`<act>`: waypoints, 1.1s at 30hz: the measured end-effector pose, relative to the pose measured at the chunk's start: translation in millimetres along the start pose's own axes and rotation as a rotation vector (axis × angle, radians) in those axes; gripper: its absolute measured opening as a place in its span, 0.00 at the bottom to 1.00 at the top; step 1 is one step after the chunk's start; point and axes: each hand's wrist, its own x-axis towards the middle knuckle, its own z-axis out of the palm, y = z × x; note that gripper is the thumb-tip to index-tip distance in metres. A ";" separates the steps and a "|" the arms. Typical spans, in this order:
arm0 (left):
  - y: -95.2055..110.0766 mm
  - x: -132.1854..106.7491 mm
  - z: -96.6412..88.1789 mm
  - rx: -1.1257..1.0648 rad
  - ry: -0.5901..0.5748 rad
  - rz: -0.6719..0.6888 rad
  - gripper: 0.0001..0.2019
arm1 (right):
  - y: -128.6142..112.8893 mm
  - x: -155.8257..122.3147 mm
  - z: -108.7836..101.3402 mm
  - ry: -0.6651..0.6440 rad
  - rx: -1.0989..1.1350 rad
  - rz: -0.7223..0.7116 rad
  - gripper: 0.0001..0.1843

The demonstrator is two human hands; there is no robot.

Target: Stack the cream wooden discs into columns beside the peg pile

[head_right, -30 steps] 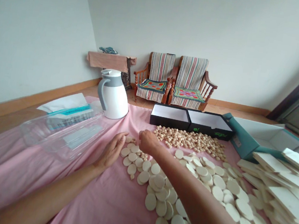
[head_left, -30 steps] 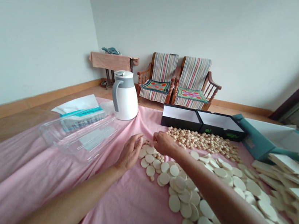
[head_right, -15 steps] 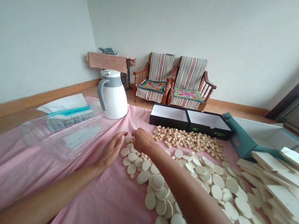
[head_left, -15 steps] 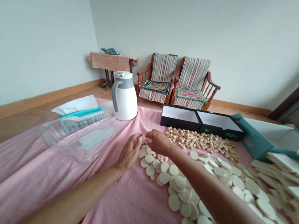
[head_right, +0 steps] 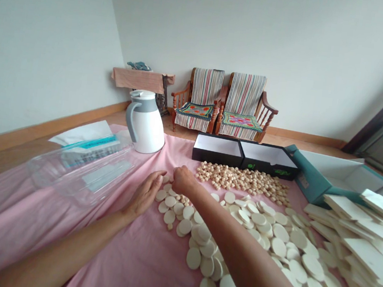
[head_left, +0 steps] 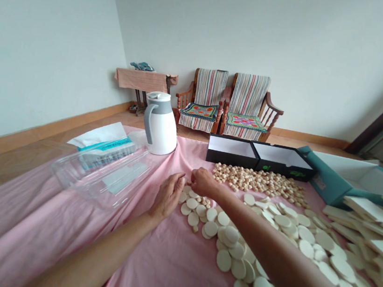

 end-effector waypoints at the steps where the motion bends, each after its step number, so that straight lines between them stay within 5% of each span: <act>1: -0.5 0.0 0.1 0.007 -0.003 0.004 0.20 | 3.1 -0.8 -1.0 0.017 0.002 0.017 0.10; 10: -11.2 1.6 3.6 0.084 0.017 0.071 0.17 | 54.2 -29.5 -42.5 0.267 0.016 0.177 0.15; 14: -14.9 3.0 5.2 0.110 0.054 0.130 0.15 | 63.1 -74.9 -41.5 0.398 0.118 0.174 0.12; 19: -6.4 1.9 3.9 0.230 0.066 0.227 0.17 | 60.0 -142.1 -26.2 0.391 0.175 0.112 0.09; 28: 11.8 20.3 6.9 0.474 -0.251 0.387 0.25 | 62.8 -177.0 -15.1 0.418 0.170 0.115 0.11; 33: 7.6 54.7 7.7 0.575 -0.447 0.401 0.15 | 63.4 -177.2 -15.6 0.387 0.120 0.069 0.10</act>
